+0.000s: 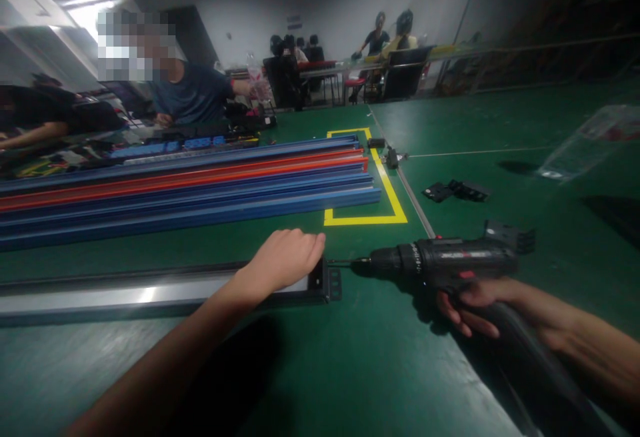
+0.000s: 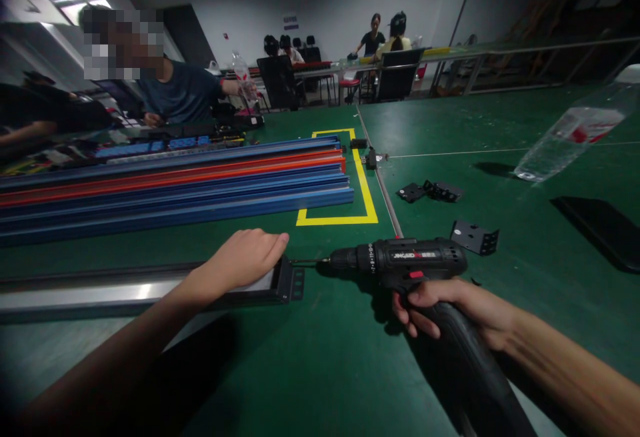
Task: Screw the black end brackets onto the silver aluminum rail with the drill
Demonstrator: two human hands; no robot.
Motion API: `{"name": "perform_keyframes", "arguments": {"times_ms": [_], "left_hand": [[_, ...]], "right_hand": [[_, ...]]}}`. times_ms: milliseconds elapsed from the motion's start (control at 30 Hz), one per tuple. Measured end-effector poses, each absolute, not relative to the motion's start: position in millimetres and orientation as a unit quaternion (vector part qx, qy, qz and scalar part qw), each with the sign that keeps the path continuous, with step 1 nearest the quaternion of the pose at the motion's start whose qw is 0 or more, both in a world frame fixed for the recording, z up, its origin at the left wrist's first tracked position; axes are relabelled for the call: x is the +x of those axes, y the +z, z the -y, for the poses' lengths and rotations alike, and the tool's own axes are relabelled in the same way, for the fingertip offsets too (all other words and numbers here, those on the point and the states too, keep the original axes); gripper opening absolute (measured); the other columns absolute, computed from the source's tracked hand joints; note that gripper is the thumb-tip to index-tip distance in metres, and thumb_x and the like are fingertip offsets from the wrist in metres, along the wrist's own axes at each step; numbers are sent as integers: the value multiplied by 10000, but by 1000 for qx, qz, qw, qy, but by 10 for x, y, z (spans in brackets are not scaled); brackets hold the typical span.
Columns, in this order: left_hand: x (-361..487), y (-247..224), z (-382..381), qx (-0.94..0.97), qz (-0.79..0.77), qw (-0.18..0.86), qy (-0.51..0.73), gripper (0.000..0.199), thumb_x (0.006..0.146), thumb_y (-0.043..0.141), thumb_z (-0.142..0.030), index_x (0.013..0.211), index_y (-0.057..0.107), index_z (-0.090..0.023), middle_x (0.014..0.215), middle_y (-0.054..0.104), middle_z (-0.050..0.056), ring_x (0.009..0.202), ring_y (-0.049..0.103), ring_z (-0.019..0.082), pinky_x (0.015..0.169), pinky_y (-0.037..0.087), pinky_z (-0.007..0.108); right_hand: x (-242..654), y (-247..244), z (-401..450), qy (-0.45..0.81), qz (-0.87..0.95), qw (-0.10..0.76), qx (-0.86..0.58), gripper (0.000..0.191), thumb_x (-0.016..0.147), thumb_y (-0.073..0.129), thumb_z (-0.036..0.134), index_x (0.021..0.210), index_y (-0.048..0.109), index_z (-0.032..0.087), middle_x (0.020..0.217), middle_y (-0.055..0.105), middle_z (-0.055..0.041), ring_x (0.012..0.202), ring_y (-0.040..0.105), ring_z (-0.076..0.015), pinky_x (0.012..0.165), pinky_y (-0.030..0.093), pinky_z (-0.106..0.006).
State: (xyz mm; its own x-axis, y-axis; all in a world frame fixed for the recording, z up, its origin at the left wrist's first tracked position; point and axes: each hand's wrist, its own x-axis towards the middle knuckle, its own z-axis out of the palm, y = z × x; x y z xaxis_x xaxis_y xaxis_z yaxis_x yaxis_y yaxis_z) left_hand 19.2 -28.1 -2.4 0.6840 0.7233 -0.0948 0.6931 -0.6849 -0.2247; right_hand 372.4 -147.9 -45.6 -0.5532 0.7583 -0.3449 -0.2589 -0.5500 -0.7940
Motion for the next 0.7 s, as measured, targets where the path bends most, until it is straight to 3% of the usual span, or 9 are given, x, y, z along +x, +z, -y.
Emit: {"name": "perform_keyframes", "arguments": {"times_ms": [200,333,533,700], "left_hand": [[209,2,293,-915,385,88,88,544,1084,196,-271,1046,720,-132,815,747,152,781,745,316,643,511,379],[221,22,298,-916,383,84,85,562,1091,183,-280,1024,722,-132,824,748,153,783,748,305,649,517,375],[207,15,288,-920,373,83,83,532,1091,213,-277,1030,721,-133,796,742,141,765,745,300,636,506,361],[178,-13,274,-925,361,80,85,521,1085,211,-270,1116,713,-134,822,743,148,780,736,317,637,503,382]], "right_hand": [[3711,-444,1487,805,359,312,-354,257,845,717,319,914,798,84,777,725,-47,523,546,-80,693,543,-254],[3643,-339,1496,799,366,315,-360,251,831,728,312,855,803,74,646,675,-27,528,533,-95,696,530,-242],[3617,-303,1491,793,359,315,-379,256,794,745,326,917,817,113,870,768,-77,501,508,-74,692,534,-261],[3662,-364,1489,797,362,308,-372,288,812,733,347,947,812,106,800,741,-63,557,551,-102,736,543,-274]]}}
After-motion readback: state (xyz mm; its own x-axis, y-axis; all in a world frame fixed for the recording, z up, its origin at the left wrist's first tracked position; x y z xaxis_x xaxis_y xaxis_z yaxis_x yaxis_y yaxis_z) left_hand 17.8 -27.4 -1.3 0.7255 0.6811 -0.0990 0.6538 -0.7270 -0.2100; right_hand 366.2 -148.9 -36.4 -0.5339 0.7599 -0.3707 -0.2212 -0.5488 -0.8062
